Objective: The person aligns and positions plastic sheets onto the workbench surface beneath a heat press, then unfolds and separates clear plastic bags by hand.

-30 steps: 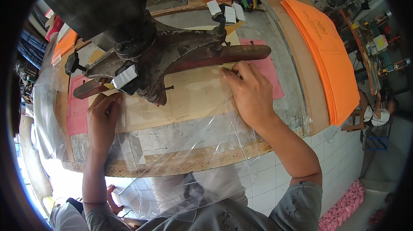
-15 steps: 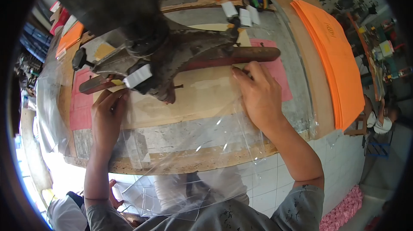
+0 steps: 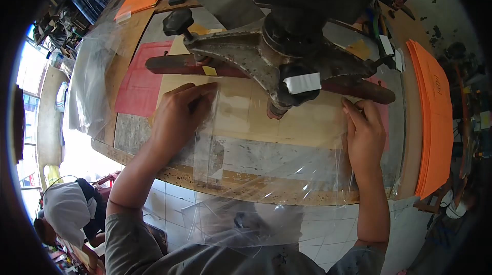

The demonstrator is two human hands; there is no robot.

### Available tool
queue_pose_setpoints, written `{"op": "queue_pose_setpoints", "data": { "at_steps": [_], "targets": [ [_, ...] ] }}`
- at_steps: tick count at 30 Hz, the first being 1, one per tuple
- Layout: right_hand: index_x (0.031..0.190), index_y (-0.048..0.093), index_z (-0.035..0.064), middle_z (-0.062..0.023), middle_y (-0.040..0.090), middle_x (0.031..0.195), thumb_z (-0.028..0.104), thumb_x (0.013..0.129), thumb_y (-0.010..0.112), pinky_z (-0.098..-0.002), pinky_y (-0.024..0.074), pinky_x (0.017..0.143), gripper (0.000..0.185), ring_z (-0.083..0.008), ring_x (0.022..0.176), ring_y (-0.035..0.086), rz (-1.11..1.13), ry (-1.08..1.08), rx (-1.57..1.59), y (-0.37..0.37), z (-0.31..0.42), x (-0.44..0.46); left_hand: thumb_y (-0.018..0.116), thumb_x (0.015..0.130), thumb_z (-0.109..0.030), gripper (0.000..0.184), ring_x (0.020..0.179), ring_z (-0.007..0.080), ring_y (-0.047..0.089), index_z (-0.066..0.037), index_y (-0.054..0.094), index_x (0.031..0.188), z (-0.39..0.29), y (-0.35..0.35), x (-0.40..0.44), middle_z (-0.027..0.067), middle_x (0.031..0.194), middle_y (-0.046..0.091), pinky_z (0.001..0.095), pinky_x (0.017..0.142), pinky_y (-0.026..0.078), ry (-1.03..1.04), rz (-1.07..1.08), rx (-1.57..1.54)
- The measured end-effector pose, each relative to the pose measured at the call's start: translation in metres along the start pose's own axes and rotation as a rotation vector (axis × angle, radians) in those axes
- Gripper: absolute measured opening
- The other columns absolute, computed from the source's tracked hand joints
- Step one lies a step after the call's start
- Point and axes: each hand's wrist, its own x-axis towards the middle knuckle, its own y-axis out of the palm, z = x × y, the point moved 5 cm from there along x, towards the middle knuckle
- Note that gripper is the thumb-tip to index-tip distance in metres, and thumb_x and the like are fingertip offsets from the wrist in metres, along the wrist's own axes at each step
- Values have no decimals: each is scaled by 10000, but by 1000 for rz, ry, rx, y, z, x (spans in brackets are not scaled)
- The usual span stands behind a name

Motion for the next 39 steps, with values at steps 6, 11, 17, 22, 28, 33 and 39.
{"op": "queue_pose_setpoints", "data": {
  "at_steps": [6,11,17,22,28,33,39],
  "targets": [
    [1179,788,93,-77,613,911,-1,916,730,-390,537,718,285,-233,833,656,-38,-50,-28,1,0,1,699,971,-149,244,706,298,674,-58,764,1188,7,2,1,148,856,680,382,693,530,45,-20,73],
    [1187,786,91,-78,616,914,9,924,728,-380,534,730,281,-230,828,656,-34,-27,-13,1,0,1,694,969,-132,243,703,295,673,-51,762,1188,8,2,0,149,856,678,384,691,529,53,-11,66],
    [1197,784,89,-80,622,918,10,922,732,-377,533,732,291,-227,829,658,-20,-14,-3,1,-2,1,683,955,-95,238,734,329,681,-24,757,1170,6,1,1,169,874,689,409,699,536,40,-3,52],
    [1195,785,87,-79,618,916,12,916,739,-382,526,725,293,-227,813,653,-37,-33,-13,1,-1,2,693,963,-126,241,704,283,678,-46,763,1179,6,0,0,139,862,685,379,685,532,39,-6,65],
    [1191,787,87,-78,607,909,17,917,742,-384,522,719,287,-228,796,643,-42,-67,-50,-1,0,3,695,960,-130,244,707,283,677,-46,763,1179,7,1,0,145,870,689,378,696,535,26,0,59],
    [1193,786,90,-79,606,909,17,919,739,-383,523,717,287,-229,793,643,-48,-57,-40,0,0,2,690,959,-122,251,710,283,678,-33,758,1184,9,1,1,160,874,688,380,710,538,39,4,45],
    [1157,771,50,-92,615,932,23,932,729,-375,519,722,231,-242,808,643,-25,-13,-2,1,-2,1,688,954,-107,253,721,310,680,-26,755,1184,8,1,1,167,873,690,395,720,541,31,8,42]
  ]
}}
